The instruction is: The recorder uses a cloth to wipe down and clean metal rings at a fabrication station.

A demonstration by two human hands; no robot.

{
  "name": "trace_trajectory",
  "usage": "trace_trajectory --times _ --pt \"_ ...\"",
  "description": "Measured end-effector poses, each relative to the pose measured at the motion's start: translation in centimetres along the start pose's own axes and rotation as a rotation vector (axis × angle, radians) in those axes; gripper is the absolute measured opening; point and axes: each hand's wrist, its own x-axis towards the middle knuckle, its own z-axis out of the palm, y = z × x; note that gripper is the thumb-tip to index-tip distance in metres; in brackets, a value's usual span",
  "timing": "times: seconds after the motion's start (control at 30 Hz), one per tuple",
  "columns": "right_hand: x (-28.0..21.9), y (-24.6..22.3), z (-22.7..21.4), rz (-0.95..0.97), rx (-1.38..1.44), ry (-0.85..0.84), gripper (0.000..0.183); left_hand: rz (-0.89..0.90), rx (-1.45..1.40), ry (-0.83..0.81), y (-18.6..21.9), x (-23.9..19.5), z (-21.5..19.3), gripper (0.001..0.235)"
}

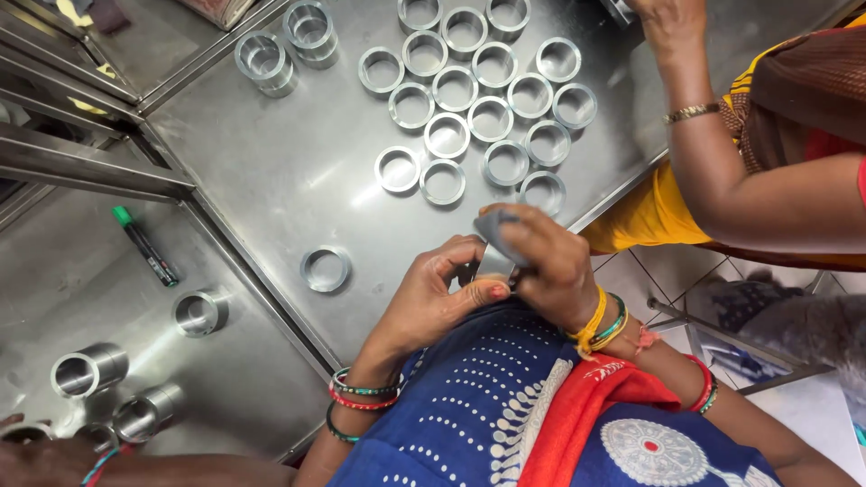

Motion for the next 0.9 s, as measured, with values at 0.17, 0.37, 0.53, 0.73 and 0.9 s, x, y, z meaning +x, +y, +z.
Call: trace_trajectory --times 0.17,0.37,0.53,0.73,0.9 --pt "-1.0 2.1 1.9 0.508 0.690 -0.013 0.038 0.360 0.214 0.068 -0.3 0.3 -0.1 0.029" --pt "-0.3 1.3 0.2 0.465 0.559 -0.027 0.037 0.037 0.310 0.045 2.1 0.3 -0.8 0.030" --pt "0.2 -0.6 -2.4 0.151 0.155 0.013 0.045 0.181 0.244 0.171 2.0 0.3 -0.8 0.032" --pt "0.8 -0.2 -2.2 0.417 0.570 -0.030 0.054 0.127 0.049 0.305 2.9 1.0 -0.2 0.045" --pt "1.3 -1.0 -1.6 0.243 0.477 0.010 0.051 0.172 -0.361 0.164 1.3 1.3 -0.1 0.061"
